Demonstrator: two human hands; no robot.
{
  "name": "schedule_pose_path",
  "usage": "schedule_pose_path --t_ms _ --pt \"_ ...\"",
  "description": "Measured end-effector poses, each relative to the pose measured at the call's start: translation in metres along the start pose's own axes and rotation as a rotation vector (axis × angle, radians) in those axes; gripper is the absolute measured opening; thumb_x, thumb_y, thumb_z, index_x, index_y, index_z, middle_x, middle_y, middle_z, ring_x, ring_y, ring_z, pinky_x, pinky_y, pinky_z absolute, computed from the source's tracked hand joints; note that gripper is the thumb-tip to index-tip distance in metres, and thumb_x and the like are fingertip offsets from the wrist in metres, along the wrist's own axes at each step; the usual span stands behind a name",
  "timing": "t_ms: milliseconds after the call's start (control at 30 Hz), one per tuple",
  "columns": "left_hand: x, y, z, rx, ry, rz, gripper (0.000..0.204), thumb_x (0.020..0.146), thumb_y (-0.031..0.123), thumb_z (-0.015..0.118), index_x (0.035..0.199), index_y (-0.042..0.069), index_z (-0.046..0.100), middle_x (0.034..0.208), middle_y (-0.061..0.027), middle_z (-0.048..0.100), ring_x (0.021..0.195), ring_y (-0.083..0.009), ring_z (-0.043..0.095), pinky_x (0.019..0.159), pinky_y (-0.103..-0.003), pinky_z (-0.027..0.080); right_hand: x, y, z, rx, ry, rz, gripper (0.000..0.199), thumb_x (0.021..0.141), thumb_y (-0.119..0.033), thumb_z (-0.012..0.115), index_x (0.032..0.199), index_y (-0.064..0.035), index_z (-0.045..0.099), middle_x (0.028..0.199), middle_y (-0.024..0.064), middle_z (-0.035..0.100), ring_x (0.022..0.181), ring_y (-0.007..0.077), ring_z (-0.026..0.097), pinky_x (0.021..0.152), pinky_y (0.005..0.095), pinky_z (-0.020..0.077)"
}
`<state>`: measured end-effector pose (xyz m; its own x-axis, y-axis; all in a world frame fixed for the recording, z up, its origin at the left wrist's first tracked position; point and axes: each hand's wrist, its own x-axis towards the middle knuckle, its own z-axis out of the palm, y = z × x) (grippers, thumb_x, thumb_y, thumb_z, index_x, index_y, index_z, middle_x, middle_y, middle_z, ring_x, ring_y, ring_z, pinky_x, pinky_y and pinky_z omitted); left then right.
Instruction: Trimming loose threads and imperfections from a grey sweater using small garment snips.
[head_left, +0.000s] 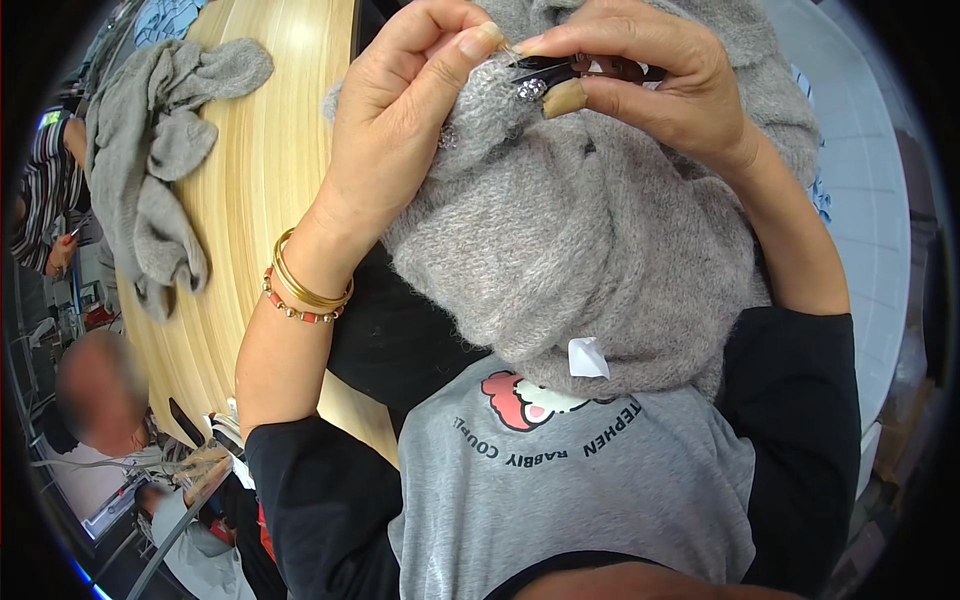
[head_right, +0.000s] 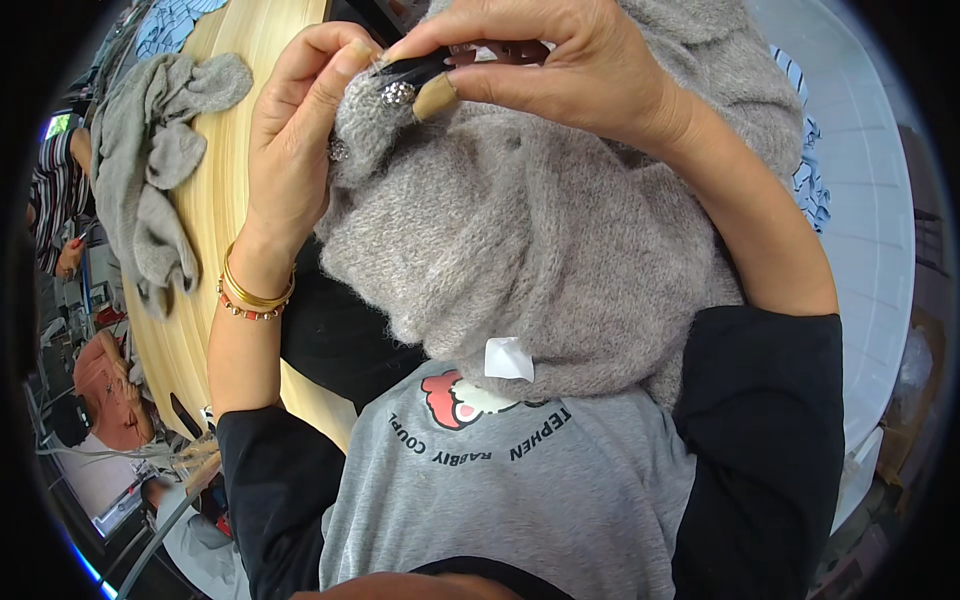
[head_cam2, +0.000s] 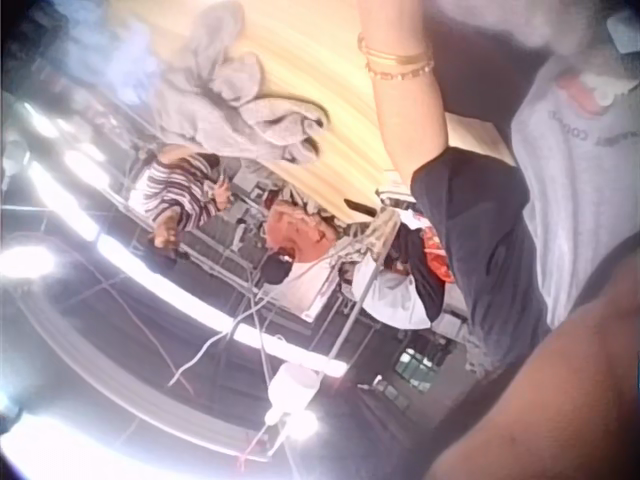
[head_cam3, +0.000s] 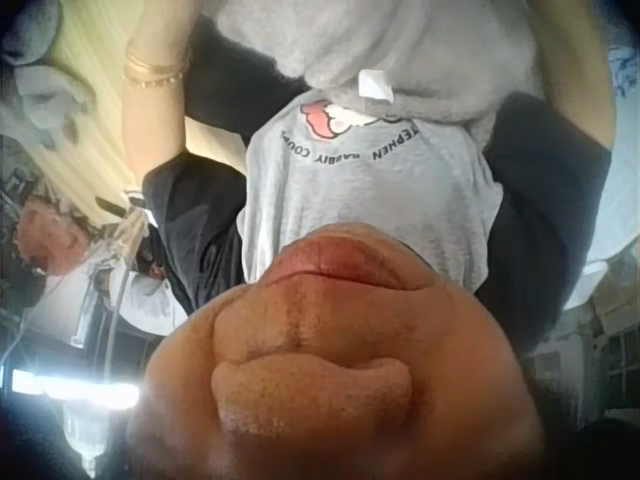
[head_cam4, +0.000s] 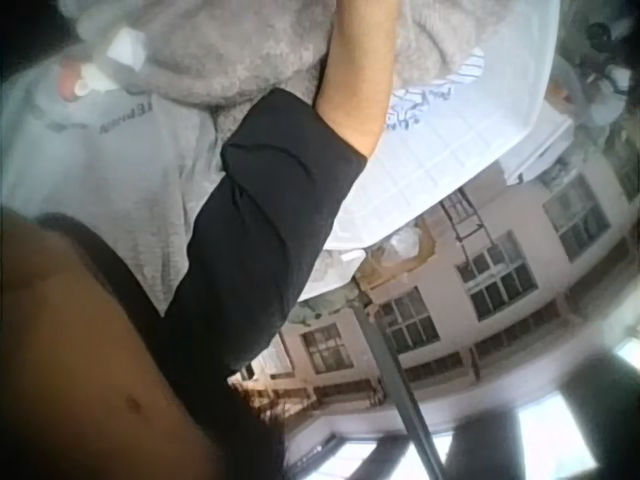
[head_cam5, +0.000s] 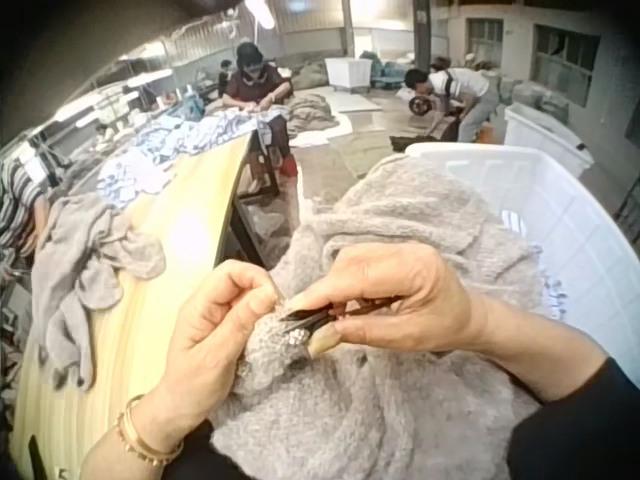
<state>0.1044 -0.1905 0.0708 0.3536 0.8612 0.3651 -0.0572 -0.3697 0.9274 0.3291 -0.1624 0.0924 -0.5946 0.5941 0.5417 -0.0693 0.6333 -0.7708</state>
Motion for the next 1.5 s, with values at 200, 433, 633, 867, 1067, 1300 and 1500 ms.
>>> schedule_pose_path --t_ms 200,433,633,867,1067,1300,1500 --pt "0.000 0.004 -0.004 -0.333 -0.069 -0.170 0.017 0.099 0.019 0.050 0.106 0.005 0.057 0.097 0.0020 0.059 0.090 -0.0041 0.056 0.082 -0.020 0.045 -0.006 -0.018 -0.002 0.013 0.003 -0.021 0.028 0.080 -0.003 0.073 0.107 0.0037 0.068 0.083 0.0105 0.065 0.071 0.0145 0.059 0.062 0.0255 0.0446" --pt "0.001 0.014 0.011 -0.422 -0.020 -0.272 0.019 0.099 0.022 0.051 0.105 0.006 0.058 0.094 0.0025 0.060 0.086 -0.0034 0.056 0.079 -0.018 0.044 -0.008 -0.022 -0.005 -0.233 -0.013 -0.114 0.025 0.079 -0.001 0.072 0.104 0.0017 0.069 0.083 0.0118 0.065 0.071 0.0189 0.060 0.062 0.0281 0.0462" --pt "0.002 0.016 0.011 -0.516 0.087 -0.389 0.014 0.099 0.018 0.049 0.100 0.006 0.055 0.088 -0.0006 0.063 0.073 -0.0048 0.057 0.065 -0.018 0.047 -0.007 -0.020 0.001 -0.253 0.002 -0.137 0.026 0.079 0.000 0.072 0.105 0.0023 0.068 0.085 0.0112 0.065 0.070 0.0182 0.060 0.062 0.0266 0.0461" --pt "0.002 0.019 0.011 -0.358 0.136 -0.455 0.015 0.098 0.019 0.052 0.100 0.005 0.058 0.085 0.0009 0.061 0.071 -0.0033 0.054 0.064 -0.017 0.044 -0.006 -0.023 0.010 0.234 0.121 0.590 0.039 0.082 -0.005 0.071 0.118 0.0043 0.057 0.096 0.0052 0.064 0.074 0.0067 0.058 0.063 0.0184 0.0437" --pt "-0.005 0.025 0.008 -0.289 0.087 -0.536 0.012 0.098 0.014 0.052 0.097 0.005 0.059 0.083 0.0017 0.059 0.068 -0.0036 0.051 0.061 -0.018 0.042 -0.019 -0.007 0.034 0.389 0.038 0.709 0.020 0.087 -0.024 0.068 0.078 -0.0070 0.065 0.062 -0.0060 0.053 0.053 0.0028 0.043 0.049 0.0195 0.0310" --pt "-0.002 0.025 -0.029 0.084 -0.083 -0.325 0.027 0.099 0.027 0.047 0.105 0.005 0.062 0.089 0.0040 0.059 0.082 -0.0030 0.052 0.076 -0.016 0.040 -0.006 -0.010 -0.001 0.528 0.229 0.731 0.028 0.087 -0.023 0.068 0.066 -0.0145 0.053 0.055 -0.0083 0.040 0.045 0.0035 0.029 0.043 0.0222 0.0196" --pt "-0.006 0.025 -0.023 0.057 -0.026 -0.289 0.025 0.096 0.021 0.055 0.112 0.005 0.063 0.100 0.0015 0.064 0.093 -0.0028 0.056 0.084 -0.018 0.042 -0.007 -0.002 -0.009 0.461 0.215 0.647 0.029 0.087 -0.023 0.068 0.065 -0.0146 0.051 0.052 -0.0073 0.037 0.044 0.0043 0.028 0.043 0.0230 0.0195"
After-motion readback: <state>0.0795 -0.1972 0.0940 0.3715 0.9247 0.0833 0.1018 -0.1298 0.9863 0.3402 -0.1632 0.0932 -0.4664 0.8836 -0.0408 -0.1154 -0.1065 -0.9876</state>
